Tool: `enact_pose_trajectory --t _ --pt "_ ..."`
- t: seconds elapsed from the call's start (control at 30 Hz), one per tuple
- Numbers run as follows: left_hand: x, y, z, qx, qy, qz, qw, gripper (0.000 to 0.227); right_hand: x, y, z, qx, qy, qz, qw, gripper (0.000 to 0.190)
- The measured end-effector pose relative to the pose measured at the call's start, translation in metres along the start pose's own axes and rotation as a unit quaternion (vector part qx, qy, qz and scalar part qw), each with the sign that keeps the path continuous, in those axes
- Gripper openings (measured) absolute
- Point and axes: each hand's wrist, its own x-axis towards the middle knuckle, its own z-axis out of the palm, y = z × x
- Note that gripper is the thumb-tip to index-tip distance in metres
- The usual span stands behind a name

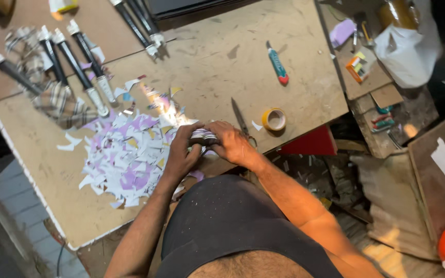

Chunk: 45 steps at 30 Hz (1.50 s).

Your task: The person uses scissors to cut small pieces of paper from printed sheets and a purple sheet on a workbench. Cut pieces accumulate on the table as the person repeatedly picks up sheets, cuts them, and places the pieces down.

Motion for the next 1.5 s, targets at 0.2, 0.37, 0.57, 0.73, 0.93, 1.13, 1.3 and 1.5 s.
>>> enact_pose_trajectory --t 0.2,0.37,0.57,0.73,0.93,1.13,1.3,1.5 --pt "0.008 0.025 0.032 -0.340 -0.065 -0.191 0.919 0.061 -0.013 -0.026 -0.041 0.280 0.064 0.182 0.941 0.062" --pt "0.033 0.059 0.055 -0.391 -0.125 -0.246 0.878 0.062 -0.037 0.003 -0.056 0.196 0.081 0.182 0.960 0.063" --pt "0.066 0.096 0.110 -0.481 -0.055 -0.263 0.835 0.055 -0.061 0.056 -0.084 0.426 0.204 0.150 0.868 0.070" --pt "0.096 0.120 0.173 -0.470 -0.013 -0.275 0.839 0.060 -0.073 0.104 -0.120 0.560 0.220 0.226 0.766 0.042" --pt "0.107 0.123 0.218 -0.271 0.028 -0.259 0.927 0.076 -0.079 0.229 -0.186 0.546 0.236 0.285 0.752 0.035" --pt "0.047 0.094 0.194 -0.275 0.249 -0.348 0.861 0.065 -0.050 0.416 -0.285 0.453 0.357 0.312 0.755 0.015" --pt "-0.054 0.056 0.167 -0.293 0.415 -0.384 0.771 0.059 -0.016 0.492 -0.338 0.440 0.350 0.352 0.748 0.013" --pt "-0.155 0.031 0.147 -0.256 0.515 -0.389 0.720 0.056 0.011 0.469 -0.357 0.411 0.312 0.411 0.751 0.021"
